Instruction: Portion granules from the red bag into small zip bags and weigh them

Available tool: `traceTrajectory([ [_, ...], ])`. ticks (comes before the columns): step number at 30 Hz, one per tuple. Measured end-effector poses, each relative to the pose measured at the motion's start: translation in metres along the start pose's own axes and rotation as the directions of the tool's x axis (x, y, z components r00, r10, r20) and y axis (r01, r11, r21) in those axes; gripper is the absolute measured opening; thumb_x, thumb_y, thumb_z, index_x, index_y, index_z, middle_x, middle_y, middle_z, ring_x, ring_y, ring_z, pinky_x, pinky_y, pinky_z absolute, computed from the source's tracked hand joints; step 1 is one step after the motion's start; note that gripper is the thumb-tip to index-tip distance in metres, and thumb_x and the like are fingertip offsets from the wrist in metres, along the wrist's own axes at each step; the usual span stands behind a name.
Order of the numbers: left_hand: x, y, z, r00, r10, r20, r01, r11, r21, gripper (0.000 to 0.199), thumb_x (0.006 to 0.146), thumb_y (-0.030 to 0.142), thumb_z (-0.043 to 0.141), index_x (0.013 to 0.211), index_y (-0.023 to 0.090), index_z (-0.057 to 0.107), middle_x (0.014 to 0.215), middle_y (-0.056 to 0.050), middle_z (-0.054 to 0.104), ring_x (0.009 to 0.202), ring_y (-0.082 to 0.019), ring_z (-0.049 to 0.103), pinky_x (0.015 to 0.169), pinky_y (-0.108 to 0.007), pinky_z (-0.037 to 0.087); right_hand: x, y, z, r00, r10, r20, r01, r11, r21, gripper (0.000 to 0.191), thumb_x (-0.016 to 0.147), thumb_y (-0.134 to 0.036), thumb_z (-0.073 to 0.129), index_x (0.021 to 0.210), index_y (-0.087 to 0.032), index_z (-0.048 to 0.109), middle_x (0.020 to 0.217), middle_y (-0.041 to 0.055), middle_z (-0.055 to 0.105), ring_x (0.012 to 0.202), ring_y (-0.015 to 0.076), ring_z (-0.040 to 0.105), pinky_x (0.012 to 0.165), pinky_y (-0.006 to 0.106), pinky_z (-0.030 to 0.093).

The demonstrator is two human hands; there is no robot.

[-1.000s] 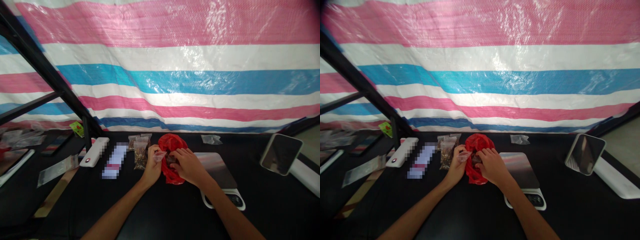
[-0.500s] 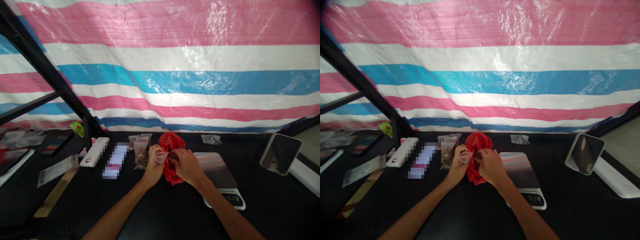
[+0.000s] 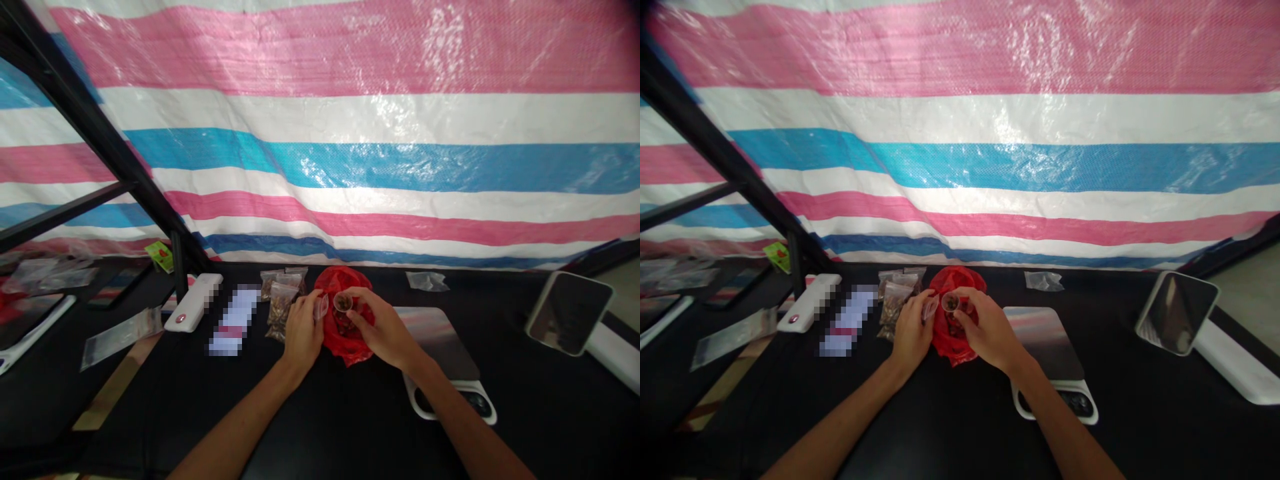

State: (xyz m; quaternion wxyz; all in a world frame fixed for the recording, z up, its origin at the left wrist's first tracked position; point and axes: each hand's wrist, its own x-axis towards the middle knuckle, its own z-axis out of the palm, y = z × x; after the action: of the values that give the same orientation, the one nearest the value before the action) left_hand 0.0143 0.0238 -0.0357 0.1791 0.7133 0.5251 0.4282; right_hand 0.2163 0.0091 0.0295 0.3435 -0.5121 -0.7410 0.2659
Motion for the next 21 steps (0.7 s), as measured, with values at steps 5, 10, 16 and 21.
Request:
traceTrajectory([
  [5, -0.001, 0.001, 0.0, 0.991, 0.097, 0.088, -0.1, 0.995, 0.025, 0.046, 0.094, 0.018, 0.058, 0.139, 0.024, 0.056, 0.121, -0.01, 0.068, 0.109, -0.028, 0.064, 0.095, -0.044, 0.052, -0.003, -0.005, 0.007, 0.996, -0.092, 0.019, 0.093, 0.988, -0.121, 0.029, 0.101, -0.027, 0.058, 0.13, -0.025, 0.062, 0.124, 0.007, 0.07, 0.115, 0.0218, 0.064, 0.104, 0.037, 0.049],
  [10, -0.004, 0.006, 0.004, 0.985, 0.146, 0.092, -0.139, 0.987, -0.079, 0.049, 0.092, 0.02, 0.064, 0.139, 0.023, 0.052, 0.126, -0.01, 0.066, 0.116, -0.027, 0.062, 0.103, -0.045, 0.05, -0.004, 0.001, 0.01, 0.982, -0.19, 0.011, 0.189, 0.966, -0.177, 0.033, 0.095, -0.022, 0.065, 0.128, -0.027, 0.064, 0.122, 0.0097, 0.065, 0.111, 0.0254, 0.064, 0.1, 0.042, 0.053],
  [16, -0.002, 0.001, 0.009, 0.996, 0.044, 0.077, -0.026, 0.975, -0.219, 0.046, 0.092, 0.018, 0.067, 0.135, 0.024, 0.055, 0.129, -0.009, 0.065, 0.121, -0.025, 0.063, 0.106, -0.043, 0.051, -0.005, 0.008, 0.011, 0.949, -0.308, 0.069, 0.315, 0.937, -0.154, 0.045, 0.103, -0.016, 0.048, 0.144, -0.033, 0.057, 0.145, 0.0085, 0.058, 0.132, 0.0236, 0.058, 0.111, 0.041, 0.051],
  [21, -0.002, 0.0, 0.008, 0.997, 0.052, 0.052, -0.043, 0.987, -0.154, 0.036, 0.091, 0.023, 0.071, 0.126, 0.023, 0.06, 0.122, -0.008, 0.069, 0.113, -0.025, 0.065, 0.101, -0.044, 0.052, -0.005, 0.009, 0.014, 0.949, -0.311, 0.045, 0.314, 0.939, -0.141, 0.051, 0.102, -0.014, 0.049, 0.15, -0.031, 0.05, 0.137, 0.0093, 0.063, 0.124, 0.0235, 0.064, 0.104, 0.04, 0.055],
])
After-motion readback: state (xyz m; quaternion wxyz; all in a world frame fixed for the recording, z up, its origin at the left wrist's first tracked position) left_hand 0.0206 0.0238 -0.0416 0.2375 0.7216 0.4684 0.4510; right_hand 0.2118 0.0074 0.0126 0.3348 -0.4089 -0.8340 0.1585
